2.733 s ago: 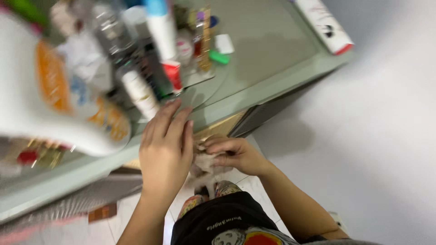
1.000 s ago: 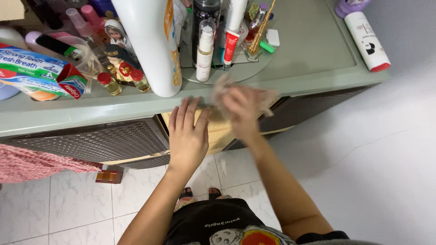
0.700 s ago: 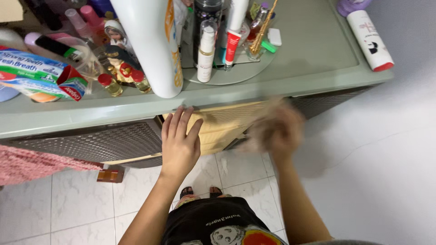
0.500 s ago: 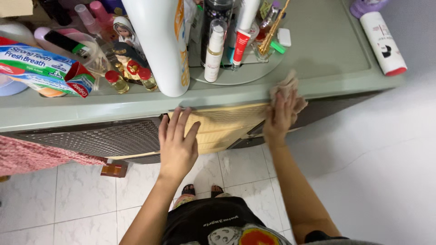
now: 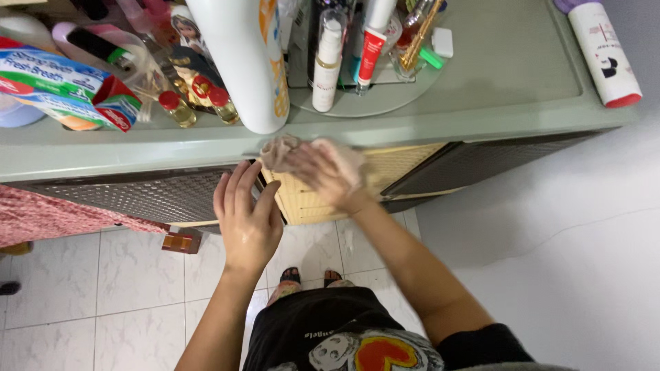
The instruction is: The person wipes a cluttered countertop with a cloth, moving various bottles and containers aside to clean underneath them. They then return the items to their original positions.
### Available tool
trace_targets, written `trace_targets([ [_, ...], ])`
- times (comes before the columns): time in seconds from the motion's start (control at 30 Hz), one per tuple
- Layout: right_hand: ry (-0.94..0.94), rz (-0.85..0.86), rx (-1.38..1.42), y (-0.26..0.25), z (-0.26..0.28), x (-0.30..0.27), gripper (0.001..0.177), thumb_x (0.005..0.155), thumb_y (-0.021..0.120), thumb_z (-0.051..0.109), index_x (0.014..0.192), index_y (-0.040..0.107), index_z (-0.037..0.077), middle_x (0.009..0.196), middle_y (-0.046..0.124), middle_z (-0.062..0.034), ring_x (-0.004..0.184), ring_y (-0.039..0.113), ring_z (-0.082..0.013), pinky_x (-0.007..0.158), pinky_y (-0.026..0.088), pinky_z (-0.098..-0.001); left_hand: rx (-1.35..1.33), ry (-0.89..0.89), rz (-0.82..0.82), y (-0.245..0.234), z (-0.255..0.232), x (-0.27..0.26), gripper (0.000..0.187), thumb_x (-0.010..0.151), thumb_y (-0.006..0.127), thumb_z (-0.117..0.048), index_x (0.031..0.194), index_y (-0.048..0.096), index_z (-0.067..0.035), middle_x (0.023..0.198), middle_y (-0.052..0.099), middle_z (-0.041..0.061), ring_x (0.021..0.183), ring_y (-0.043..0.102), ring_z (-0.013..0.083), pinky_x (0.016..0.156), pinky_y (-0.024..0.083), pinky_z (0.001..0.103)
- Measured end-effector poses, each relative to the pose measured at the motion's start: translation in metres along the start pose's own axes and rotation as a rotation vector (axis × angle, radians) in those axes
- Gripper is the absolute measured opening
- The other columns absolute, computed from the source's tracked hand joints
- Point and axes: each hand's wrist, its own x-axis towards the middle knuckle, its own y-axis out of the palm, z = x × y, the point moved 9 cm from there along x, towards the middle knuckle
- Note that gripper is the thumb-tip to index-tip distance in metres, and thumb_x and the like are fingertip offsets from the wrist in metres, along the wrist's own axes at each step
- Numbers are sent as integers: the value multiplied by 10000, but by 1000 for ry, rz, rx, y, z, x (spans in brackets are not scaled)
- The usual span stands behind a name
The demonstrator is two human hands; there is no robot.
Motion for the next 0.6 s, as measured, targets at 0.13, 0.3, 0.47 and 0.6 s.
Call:
trace_targets([
  [0.13,-37,-191,-153,-45,-42,-48,219,1059,673,36,1219,763,155,1508,588,-5,1491,476,-194,1296,325,-442,-31,63,2,14,-17,3,330,826,687,30,1147,700,-41,1424,540,167,1412,475,359,1200,346,577],
  [0.3,230,-119,-304,-92,-91,-108,354,918,699,-72,1211,762,116,1453,627,-85,1447,444,-300,1255,226,-492,-78,90,55,37,-39,1,335,817,698,35,1141,696,-49,1434,515,149,1438,445,347,1193,346,581],
  [0.47,884,-236,76,-142,-126,-196,515,671,865,11,1165,728,60,1256,705,-111,1228,645,-294,1158,393,-439,-70,83,76,48,-49,-8,335,807,696,32,1130,690,-59,1423,522,140,1425,445,338,1189,341,577],
  [0.6,1443,-499,1261,-108,-127,-269,321,924,645,-29,1223,728,56,1212,724,-107,1115,683,-223,964,575,-352,-84,84,143,67,-60,-15,342,790,687,33,1121,693,-52,1398,532,141,1418,453,339,1190,336,573],
])
